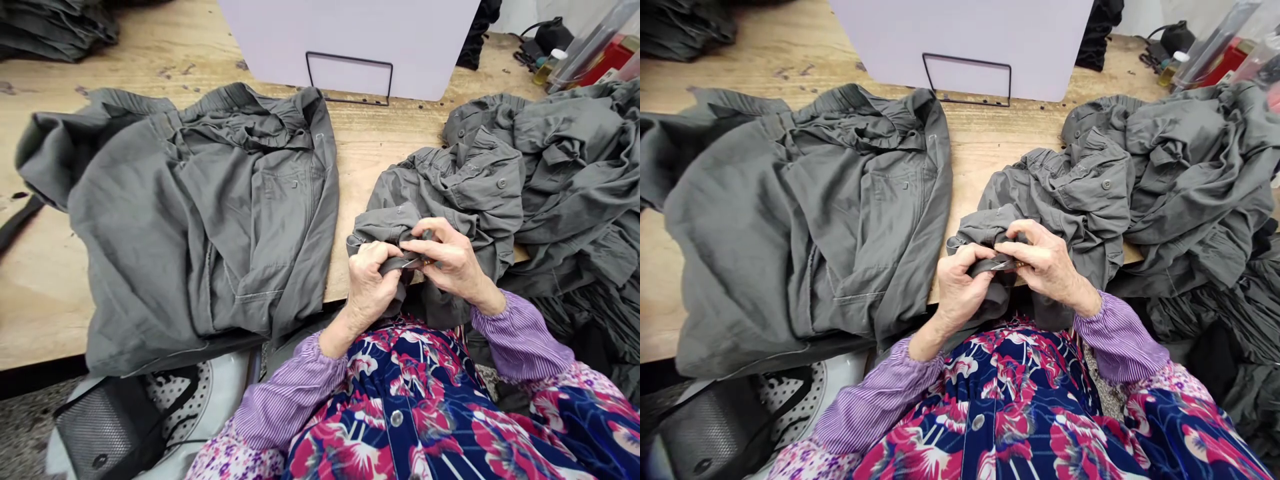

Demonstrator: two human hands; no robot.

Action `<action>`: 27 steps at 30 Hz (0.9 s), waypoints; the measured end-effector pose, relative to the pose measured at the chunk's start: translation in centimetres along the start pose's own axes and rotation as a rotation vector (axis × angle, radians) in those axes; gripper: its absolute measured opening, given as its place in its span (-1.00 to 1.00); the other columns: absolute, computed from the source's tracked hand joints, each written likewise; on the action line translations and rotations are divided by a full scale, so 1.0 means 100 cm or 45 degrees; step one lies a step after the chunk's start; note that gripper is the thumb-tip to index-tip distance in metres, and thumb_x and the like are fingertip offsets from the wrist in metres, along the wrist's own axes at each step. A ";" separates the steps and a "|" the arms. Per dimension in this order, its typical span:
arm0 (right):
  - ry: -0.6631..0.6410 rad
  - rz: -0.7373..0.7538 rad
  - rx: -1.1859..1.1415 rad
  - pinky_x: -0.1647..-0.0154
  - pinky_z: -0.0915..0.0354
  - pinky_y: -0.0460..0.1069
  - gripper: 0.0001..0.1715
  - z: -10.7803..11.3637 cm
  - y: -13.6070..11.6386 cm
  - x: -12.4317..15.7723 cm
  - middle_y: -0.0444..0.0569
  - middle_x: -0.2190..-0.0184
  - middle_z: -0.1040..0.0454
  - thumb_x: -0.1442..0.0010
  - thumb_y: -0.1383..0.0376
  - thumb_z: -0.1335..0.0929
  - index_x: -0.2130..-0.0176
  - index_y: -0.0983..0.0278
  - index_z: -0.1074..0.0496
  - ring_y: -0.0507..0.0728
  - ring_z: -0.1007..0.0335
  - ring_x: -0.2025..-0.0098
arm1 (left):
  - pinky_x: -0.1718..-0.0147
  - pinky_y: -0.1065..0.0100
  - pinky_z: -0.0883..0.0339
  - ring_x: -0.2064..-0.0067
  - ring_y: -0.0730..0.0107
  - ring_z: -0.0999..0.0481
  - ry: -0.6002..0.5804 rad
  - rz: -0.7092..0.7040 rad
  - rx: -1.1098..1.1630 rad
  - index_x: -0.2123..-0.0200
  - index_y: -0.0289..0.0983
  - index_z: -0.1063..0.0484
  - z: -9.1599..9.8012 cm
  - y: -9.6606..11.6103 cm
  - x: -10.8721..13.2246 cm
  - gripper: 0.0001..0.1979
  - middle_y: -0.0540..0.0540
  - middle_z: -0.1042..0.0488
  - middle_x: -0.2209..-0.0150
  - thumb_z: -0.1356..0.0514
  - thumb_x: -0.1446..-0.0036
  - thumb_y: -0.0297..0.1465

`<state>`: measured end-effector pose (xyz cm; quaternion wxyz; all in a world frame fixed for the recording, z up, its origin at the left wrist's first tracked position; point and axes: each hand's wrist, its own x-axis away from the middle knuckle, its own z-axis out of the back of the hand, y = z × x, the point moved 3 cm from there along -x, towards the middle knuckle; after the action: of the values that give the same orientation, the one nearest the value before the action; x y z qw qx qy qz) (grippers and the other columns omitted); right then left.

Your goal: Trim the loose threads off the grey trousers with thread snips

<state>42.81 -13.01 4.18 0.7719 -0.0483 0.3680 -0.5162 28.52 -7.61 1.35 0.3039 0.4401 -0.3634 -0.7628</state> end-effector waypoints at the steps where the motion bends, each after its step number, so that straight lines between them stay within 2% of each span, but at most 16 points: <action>1: -0.021 0.033 -0.056 0.18 -0.33 0.02 -0.79 -0.002 0.001 -0.007 0.08 0.15 -0.39 -0.13 0.40 -0.30 0.19 0.26 -0.42 0.11 -0.36 0.12 | 0.42 0.41 -0.20 0.47 0.48 -0.34 -0.081 0.111 0.091 0.47 -0.28 -0.32 0.004 0.001 -0.004 -0.96 0.04 -0.40 0.53 -0.14 0.03 -0.51; 3: -0.050 0.073 -0.186 0.11 -0.32 0.05 -0.86 -0.005 0.003 -0.018 0.04 0.15 -0.44 -0.14 0.41 -0.27 0.29 0.26 -0.40 0.11 -0.37 0.09 | 0.51 0.45 -0.12 0.53 0.54 -0.26 -0.260 0.264 0.185 0.48 -0.28 -0.28 0.012 0.004 -0.011 -0.88 0.09 -0.32 0.56 -0.21 0.07 -0.44; 6: -0.067 0.042 -0.387 0.12 -0.32 0.04 -0.91 -0.010 0.008 -0.031 0.01 0.20 -0.49 -0.17 0.39 -0.25 0.35 0.26 -0.34 0.09 -0.41 0.13 | 0.55 0.46 0.02 0.54 0.58 -0.15 -0.509 0.288 -0.005 0.59 -0.29 -0.19 0.025 0.006 -0.016 -0.70 0.14 -0.20 0.61 -0.33 0.27 -0.44; 9: -0.113 -0.099 -0.546 0.24 -0.31 -0.03 -0.90 -0.010 0.013 -0.038 -0.01 0.31 -0.49 -0.19 0.33 -0.26 0.37 0.28 -0.30 0.06 -0.41 0.26 | 0.56 0.45 0.08 0.55 0.58 -0.11 -0.622 0.339 -0.103 0.66 -0.31 -0.19 0.040 0.003 -0.020 -0.74 0.13 -0.13 0.65 -0.29 0.25 -0.47; 11: -0.168 -0.216 -0.584 0.36 -0.25 -0.08 -0.86 -0.009 0.014 -0.041 -0.07 0.40 -0.43 -0.18 0.28 -0.28 0.40 0.30 -0.29 0.01 -0.33 0.37 | 0.55 0.47 0.03 0.54 0.57 -0.16 -0.576 0.439 0.038 0.63 -0.32 -0.27 0.049 0.001 -0.025 -0.84 0.11 -0.19 0.63 -0.24 0.19 -0.47; 13: -0.285 -0.279 -0.646 0.44 -0.18 -0.12 -0.81 -0.010 0.012 -0.043 -0.12 0.44 -0.36 -0.11 0.23 -0.34 0.39 0.31 -0.30 -0.03 -0.24 0.43 | 0.55 0.49 -0.02 0.53 0.57 -0.19 -0.431 0.534 0.223 0.61 -0.33 -0.31 0.056 0.002 -0.033 -0.90 0.09 -0.24 0.62 -0.22 0.20 -0.49; 15: -0.448 -0.290 -0.764 0.47 -0.15 -0.14 -0.69 -0.015 0.006 -0.045 -0.17 0.47 -0.30 0.04 0.17 -0.44 0.40 0.32 -0.31 -0.04 -0.18 0.45 | 0.56 0.50 -0.02 0.55 0.59 -0.19 -0.295 0.617 0.396 0.61 -0.33 -0.29 0.058 0.005 -0.039 -0.89 0.08 -0.26 0.62 -0.22 0.23 -0.50; 17: -0.523 -0.352 -0.875 0.51 -0.14 -0.15 -0.61 -0.020 0.002 -0.046 -0.21 0.55 -0.23 0.16 0.15 -0.49 0.46 0.32 -0.31 -0.06 -0.13 0.49 | 0.59 0.52 0.00 0.58 0.61 -0.16 -0.249 0.710 0.566 0.61 -0.32 -0.26 0.054 0.007 -0.043 -0.84 0.09 -0.25 0.63 -0.25 0.25 -0.49; 20: -0.373 -0.542 -1.020 0.52 -0.15 -0.15 -0.65 -0.022 0.004 -0.045 -0.21 0.57 -0.20 0.11 0.13 -0.46 0.51 0.31 -0.30 -0.06 -0.13 0.52 | 0.59 0.54 -0.06 0.57 0.62 -0.20 -0.282 0.803 0.804 0.56 -0.32 -0.26 0.043 0.009 -0.044 -0.77 0.08 -0.29 0.59 -0.31 0.25 -0.43; 23: -0.162 -0.658 -1.185 0.45 -0.25 -0.14 -0.66 -0.022 0.009 -0.041 -0.18 0.48 -0.30 0.12 0.13 -0.46 0.40 0.26 -0.34 -0.03 -0.23 0.44 | 0.58 0.54 -0.10 0.55 0.63 -0.22 -0.325 0.806 0.899 0.55 -0.32 -0.26 0.039 0.010 -0.045 -0.72 0.07 -0.30 0.56 -0.33 0.22 -0.34; 25: -0.076 -0.740 -1.276 0.47 -0.25 -0.16 -0.66 -0.023 0.012 -0.037 -0.20 0.48 -0.30 0.12 0.13 -0.46 0.38 0.23 -0.33 -0.05 -0.23 0.46 | 0.60 0.55 -0.10 0.56 0.63 -0.23 -0.437 0.830 0.893 0.52 -0.33 -0.29 0.039 0.010 -0.044 -0.70 0.07 -0.31 0.56 -0.35 0.25 -0.33; 27: -0.046 -0.806 -1.332 0.53 -0.21 -0.18 -0.66 -0.025 0.014 -0.035 -0.21 0.52 -0.28 0.11 0.14 -0.45 0.40 0.24 -0.31 -0.07 -0.20 0.51 | 0.59 0.53 -0.15 0.53 0.58 -0.29 -0.645 0.868 0.850 0.46 -0.33 -0.34 0.040 0.012 -0.040 -0.65 0.06 -0.36 0.53 -0.39 0.38 -0.42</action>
<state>41.66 -8.71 3.57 0.4610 -0.5367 0.5273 -0.4705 26.88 -3.99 5.56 0.2807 0.1719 -0.7703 -0.5461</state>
